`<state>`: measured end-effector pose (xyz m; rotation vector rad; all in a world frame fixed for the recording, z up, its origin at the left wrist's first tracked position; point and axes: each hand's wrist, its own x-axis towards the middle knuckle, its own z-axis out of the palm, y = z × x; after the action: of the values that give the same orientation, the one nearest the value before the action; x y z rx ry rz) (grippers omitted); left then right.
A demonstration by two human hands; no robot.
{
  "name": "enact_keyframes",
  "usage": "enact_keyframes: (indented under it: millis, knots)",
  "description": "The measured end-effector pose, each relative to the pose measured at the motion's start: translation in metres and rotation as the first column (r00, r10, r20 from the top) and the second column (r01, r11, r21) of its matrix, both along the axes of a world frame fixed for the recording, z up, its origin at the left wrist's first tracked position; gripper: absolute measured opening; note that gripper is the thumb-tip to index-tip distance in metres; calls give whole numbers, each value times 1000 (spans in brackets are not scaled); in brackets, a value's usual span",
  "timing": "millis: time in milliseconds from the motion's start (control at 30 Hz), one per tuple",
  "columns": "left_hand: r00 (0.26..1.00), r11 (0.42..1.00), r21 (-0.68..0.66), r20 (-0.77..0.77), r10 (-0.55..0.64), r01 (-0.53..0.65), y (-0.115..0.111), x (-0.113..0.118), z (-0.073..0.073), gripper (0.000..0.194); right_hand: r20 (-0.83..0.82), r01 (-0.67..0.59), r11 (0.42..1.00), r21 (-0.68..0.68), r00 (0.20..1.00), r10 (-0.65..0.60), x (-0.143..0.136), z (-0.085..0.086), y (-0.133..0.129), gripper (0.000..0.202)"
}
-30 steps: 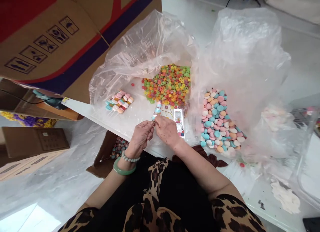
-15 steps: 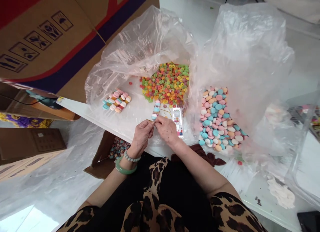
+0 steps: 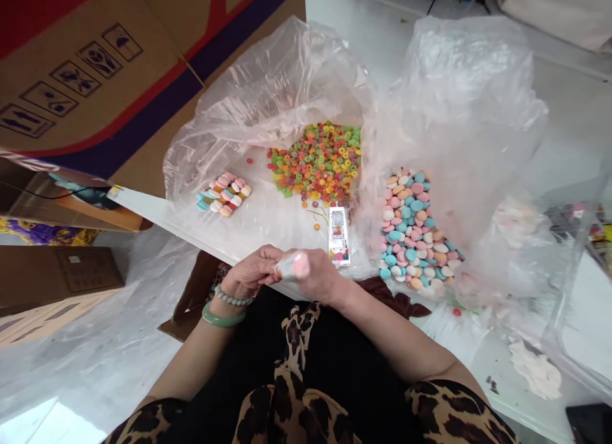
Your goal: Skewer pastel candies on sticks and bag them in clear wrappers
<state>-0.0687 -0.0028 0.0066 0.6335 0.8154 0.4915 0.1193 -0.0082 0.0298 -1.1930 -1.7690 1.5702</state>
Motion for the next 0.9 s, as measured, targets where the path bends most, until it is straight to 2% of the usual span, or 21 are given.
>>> enact_keyframes:
  millis: [33, 67, 100, 133, 167, 200, 233, 267, 333, 400, 433, 467, 500, 533, 567, 633, 700, 733, 800, 867, 900]
  knots:
    - [997, 998, 17, -45, -59, 60, 3, -9, 7, 41, 76, -65, 984, 165, 996, 53, -3, 4, -6, 19]
    - [987, 991, 41, -97, -125, 130, 7, -17, 16, 38, 169, -184, 924, 337, 977, 133, -5, 8, -10, 19]
    - [964, 973, 70, -164, -207, 221, 10, -24, 26, 33, 283, -325, 813, 484, 937, 206, -8, 12, -12, 21]
    - [931, 949, 106, -254, -262, 296, 12, -29, 37, 25, 395, -444, 690, 572, 886, 243, -10, 16, -12, 23]
    - [897, 927, 165, -356, -262, 336, 12, -31, 48, 19, 474, -523, 605, 601, 842, 256, -13, 20, -10, 24]
    - [858, 903, 250, -472, -202, 351, 10, -30, 58, 16, 521, -557, 575, 600, 817, 247, -16, 23, -5, 25]
    - [812, 876, 365, -581, -51, 316, 6, -26, 67, 15, 529, -534, 609, 586, 822, 211, -19, 25, 1, 25]
    - [744, 835, 490, -650, 157, 252, 0, -19, 73, 17, 485, -440, 701, 561, 861, 152, -23, 27, 9, 24]
    - [551, 726, 684, -633, 543, 71, -13, 0, 75, 14, 302, -134, 882, 451, 953, -10, -32, 29, 24, 17]
    - [402, 611, 778, -517, 756, -148, -23, 19, 65, 9, 130, 73, 946, 316, 984, -119, -43, 27, 35, 16]
    - [391, 558, 784, -440, 808, -272, -26, 25, 56, 11, 53, 98, 962, 254, 992, -115, -48, 26, 37, 19]
    - [401, 516, 749, -359, 843, -416, -26, 28, 46, 15, -19, 89, 976, 198, 996, -87, -53, 24, 37, 22]
    - [453, 516, 658, -285, 845, -549, -26, 27, 37, 23, -82, 74, 987, 145, 995, -63, -56, 21, 34, 26]
    - [555, 580, 509, -219, 802, -636, -25, 24, 28, 32, -131, 79, 992, 97, 989, -66, -57, 19, 31, 28]
    - [677, 687, 322, -162, 718, -652, -25, 19, 20, 43, -154, 95, 993, 70, 985, -83, -57, 16, 26, 29]
    - [885, 886, -13, -36, 463, -464, -26, 6, 10, 60, -113, 130, 986, 107, 987, -118, -51, 10, 18, 27]
    - [963, 958, -135, 57, 263, -253, -30, -7, 6, 67, -49, 101, 982, 157, 994, -95, -42, 6, 13, 21]
    - [974, 971, -118, 63, 216, -208, -32, -12, 7, 66, -40, 80, 988, 134, 996, -75, -37, 3, 12, 20]
    - [980, 980, 30, -31, 199, -198, -34, -20, 13, 57, -42, 56, 998, 27, 998, -55, -29, -2, 12, 21]
    - [951, 953, 257, -219, 220, -161, -35, -27, 24, 43, -109, -18, 981, -194, 994, -4, -24, -8, 14, 23]
    - [923, 925, 366, -312, 227, -104, -36, -29, 31, 37, -172, -87, 944, -317, 985, 33, -22, -11, 14, 25]
